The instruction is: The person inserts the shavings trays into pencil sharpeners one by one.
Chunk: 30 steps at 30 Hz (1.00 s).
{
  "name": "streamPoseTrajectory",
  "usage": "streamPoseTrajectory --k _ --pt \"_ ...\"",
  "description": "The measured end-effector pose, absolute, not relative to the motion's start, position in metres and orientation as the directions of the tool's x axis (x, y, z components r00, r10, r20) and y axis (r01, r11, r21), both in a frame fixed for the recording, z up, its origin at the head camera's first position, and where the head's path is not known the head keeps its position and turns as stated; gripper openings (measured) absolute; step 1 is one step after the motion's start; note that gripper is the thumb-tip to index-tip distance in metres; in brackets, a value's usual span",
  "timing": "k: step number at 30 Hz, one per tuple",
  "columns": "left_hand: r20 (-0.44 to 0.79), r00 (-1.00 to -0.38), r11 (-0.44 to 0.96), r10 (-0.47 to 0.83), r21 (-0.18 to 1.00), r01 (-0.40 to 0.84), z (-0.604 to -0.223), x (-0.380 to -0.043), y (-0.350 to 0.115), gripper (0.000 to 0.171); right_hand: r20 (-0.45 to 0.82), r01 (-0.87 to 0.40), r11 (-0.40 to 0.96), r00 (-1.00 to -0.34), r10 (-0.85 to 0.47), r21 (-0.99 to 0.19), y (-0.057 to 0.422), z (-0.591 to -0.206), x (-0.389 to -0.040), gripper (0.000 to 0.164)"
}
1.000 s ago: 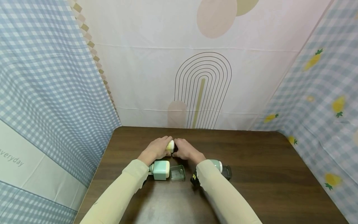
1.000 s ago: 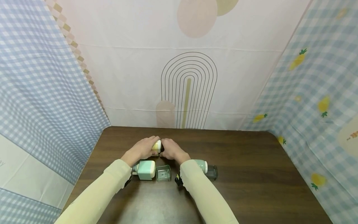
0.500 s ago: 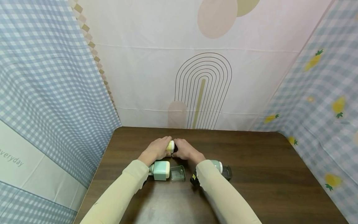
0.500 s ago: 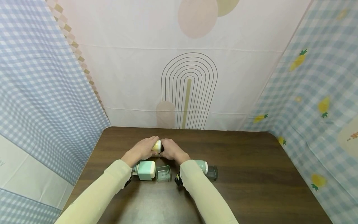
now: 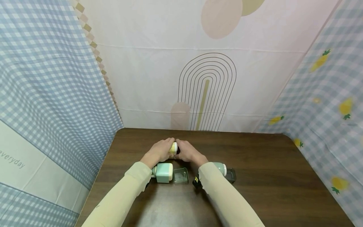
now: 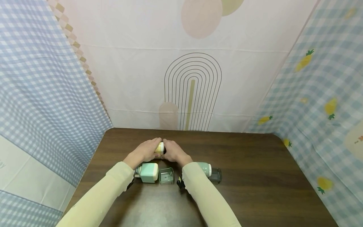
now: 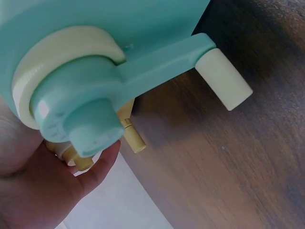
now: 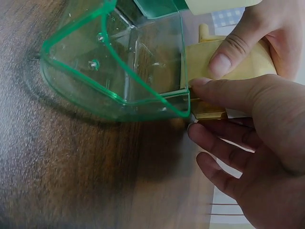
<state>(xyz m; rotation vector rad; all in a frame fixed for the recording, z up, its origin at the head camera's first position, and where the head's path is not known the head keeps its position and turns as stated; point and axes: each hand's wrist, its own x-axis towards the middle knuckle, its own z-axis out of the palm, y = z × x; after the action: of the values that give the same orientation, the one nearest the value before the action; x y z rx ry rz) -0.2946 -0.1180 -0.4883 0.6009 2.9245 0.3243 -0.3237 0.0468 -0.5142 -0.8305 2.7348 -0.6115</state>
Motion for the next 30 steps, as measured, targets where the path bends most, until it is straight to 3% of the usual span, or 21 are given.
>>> streamPoseTrajectory --k 19,25,30 --pt "-0.136 -0.915 0.911 0.379 0.227 0.344 -0.488 -0.291 -0.113 0.064 0.000 -0.435 0.729 -0.859 -0.513 -0.528 0.056 -0.524 -0.305 0.050" --pt "-0.138 -0.933 0.929 0.333 0.219 0.299 -0.483 -0.293 -0.112 0.069 -0.034 -0.420 0.711 -0.849 -0.528 -0.564 0.060 -0.519 -0.300 0.068" --pt "-0.096 -0.941 0.930 0.326 0.212 0.300 -0.473 -0.287 -0.111 0.081 -0.031 -0.447 0.718 -0.838 -0.544 -0.534 0.066 -0.506 -0.292 0.071"
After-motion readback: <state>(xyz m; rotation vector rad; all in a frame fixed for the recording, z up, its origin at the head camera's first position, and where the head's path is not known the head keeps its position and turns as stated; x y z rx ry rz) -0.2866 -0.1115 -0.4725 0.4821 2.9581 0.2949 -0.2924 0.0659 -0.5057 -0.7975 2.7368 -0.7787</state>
